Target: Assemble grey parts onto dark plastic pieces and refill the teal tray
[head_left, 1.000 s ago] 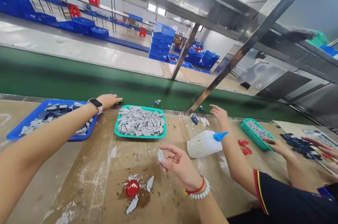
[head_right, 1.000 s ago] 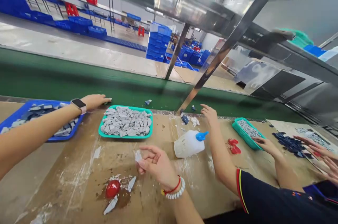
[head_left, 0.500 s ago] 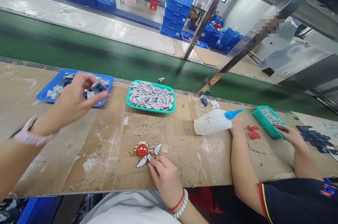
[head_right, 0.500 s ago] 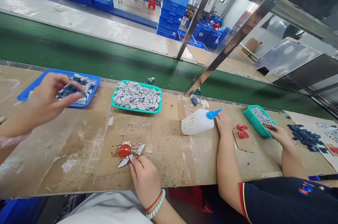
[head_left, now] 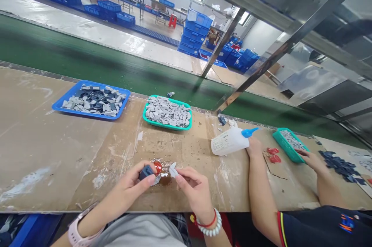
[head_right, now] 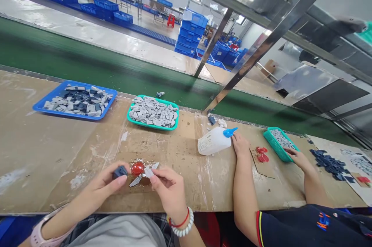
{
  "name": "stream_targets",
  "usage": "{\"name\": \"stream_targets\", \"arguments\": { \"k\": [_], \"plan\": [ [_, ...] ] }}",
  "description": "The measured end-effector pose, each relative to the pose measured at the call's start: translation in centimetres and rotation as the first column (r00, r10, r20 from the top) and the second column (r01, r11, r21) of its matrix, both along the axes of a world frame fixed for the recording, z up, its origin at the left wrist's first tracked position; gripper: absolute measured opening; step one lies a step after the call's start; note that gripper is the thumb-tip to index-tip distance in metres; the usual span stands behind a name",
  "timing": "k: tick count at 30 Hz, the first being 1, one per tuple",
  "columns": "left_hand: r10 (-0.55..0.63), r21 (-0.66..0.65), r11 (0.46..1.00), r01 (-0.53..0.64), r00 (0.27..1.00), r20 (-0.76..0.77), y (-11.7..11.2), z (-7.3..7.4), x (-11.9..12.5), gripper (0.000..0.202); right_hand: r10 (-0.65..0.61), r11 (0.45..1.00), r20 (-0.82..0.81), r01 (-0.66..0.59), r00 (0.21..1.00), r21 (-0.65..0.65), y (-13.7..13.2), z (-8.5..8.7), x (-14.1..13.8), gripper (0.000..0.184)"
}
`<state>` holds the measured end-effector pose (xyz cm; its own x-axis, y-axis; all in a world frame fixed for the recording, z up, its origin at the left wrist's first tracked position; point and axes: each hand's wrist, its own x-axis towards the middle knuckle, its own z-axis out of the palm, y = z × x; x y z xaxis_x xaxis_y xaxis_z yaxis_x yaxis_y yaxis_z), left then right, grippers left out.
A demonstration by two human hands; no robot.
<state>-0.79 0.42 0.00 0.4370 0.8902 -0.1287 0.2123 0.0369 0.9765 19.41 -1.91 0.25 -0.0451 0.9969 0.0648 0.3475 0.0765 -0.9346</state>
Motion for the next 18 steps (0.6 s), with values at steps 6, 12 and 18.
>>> {"name": "stream_targets", "arguments": {
  "k": [6,12,18],
  "plan": [
    [-0.047,0.054,0.998,0.044,0.997,0.060,0.3,1.0,2.4,0.021,-0.045,0.956,-0.031,0.052,0.998,0.288,-0.5,3.3,-1.3,0.033],
    [-0.001,0.087,0.996,-0.001,1.000,0.027,0.1,1.9,3.1,0.020,0.042,0.906,0.204,-0.124,0.978,0.405,-0.5,3.4,-1.6,0.034],
    [0.082,0.074,0.994,-0.080,0.997,-0.014,-1.5,0.3,3.1,0.032,0.227,0.860,0.510,-0.416,0.829,0.294,-0.6,3.2,-2.2,0.022]
  ]
}}
